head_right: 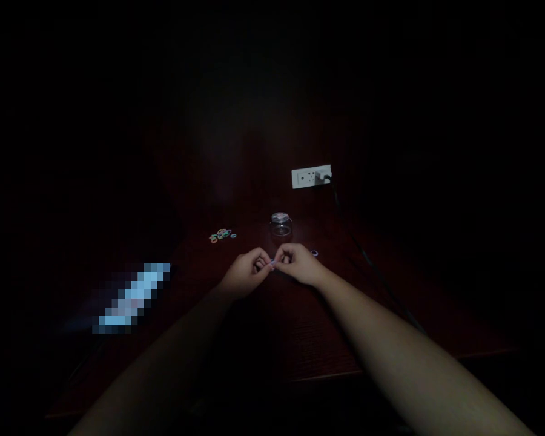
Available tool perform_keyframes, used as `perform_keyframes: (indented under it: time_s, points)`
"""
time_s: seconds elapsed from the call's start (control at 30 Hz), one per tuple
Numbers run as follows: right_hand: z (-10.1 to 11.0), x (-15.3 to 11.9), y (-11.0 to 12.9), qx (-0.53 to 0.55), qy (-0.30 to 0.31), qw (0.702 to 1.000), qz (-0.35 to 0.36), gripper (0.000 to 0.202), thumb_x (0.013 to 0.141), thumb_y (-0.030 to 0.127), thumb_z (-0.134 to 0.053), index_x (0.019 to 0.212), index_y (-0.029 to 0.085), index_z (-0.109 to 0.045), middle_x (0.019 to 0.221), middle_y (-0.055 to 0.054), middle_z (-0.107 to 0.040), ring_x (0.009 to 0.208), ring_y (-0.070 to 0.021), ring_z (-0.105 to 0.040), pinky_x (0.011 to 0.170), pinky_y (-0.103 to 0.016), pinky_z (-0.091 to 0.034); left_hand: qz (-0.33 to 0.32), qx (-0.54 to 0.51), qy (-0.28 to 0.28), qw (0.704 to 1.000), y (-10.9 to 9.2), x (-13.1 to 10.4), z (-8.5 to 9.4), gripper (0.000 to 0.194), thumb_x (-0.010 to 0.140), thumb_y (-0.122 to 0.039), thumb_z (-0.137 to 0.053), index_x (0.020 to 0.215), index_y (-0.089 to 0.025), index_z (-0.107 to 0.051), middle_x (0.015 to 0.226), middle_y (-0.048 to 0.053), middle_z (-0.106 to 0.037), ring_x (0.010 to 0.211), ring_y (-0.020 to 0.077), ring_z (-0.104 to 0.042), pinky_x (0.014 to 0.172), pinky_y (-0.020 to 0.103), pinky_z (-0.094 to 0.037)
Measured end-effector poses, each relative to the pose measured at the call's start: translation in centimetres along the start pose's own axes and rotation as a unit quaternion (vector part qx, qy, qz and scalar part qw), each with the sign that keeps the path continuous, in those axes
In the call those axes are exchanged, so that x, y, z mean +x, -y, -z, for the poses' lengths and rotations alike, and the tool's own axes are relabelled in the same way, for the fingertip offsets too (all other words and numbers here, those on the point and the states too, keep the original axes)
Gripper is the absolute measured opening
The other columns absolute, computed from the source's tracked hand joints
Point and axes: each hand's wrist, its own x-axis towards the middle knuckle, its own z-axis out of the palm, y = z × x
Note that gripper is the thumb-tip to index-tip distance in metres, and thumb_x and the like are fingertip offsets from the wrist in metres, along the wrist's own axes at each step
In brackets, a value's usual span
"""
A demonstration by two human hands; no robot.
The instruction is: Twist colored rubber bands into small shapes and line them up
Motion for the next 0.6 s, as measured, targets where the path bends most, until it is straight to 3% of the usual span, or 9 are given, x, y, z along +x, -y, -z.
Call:
perform_keyframes:
  time_s: [0.37, 0.6]
  points:
    - [-0.51, -0.28, 0.94, 0.048, 0.019, 0.999, 0.003, 0.023, 0.065, 0.033, -0.061, 0.073, 0.014, -0.051, 0.047, 0.007, -0.039, 0.041, -0.0045, -0.031, 0.040, -0.017, -0.024, 0.021, 0.001, -0.055, 0.998, 0.51, 0.12, -0.14, 0.010, 0.072, -0.024, -0.048, 0.075, -0.015, -0.051, 0.063, -0.001, -0.055, 0.057, 0.0073, -0.050, 0.051, 0.017, -0.037]
    - [-0.44, -0.17, 0.61, 0.017, -0.006, 1.000, 0.017, 0.021, 0.067, 0.034, -0.059, 0.070, 0.013, -0.055, 0.049, 0.005, -0.040, 0.044, -0.0057, -0.033, 0.041, -0.018, -0.024, 0.044, -0.007, -0.050, 0.998, 0.80, -0.01, -0.19, 0.013, 0.072, -0.028, -0.049, 0.073, -0.015, -0.050, 0.060, -0.001, -0.056, 0.052, 0.0070, -0.050, 0.047, 0.016, -0.035]
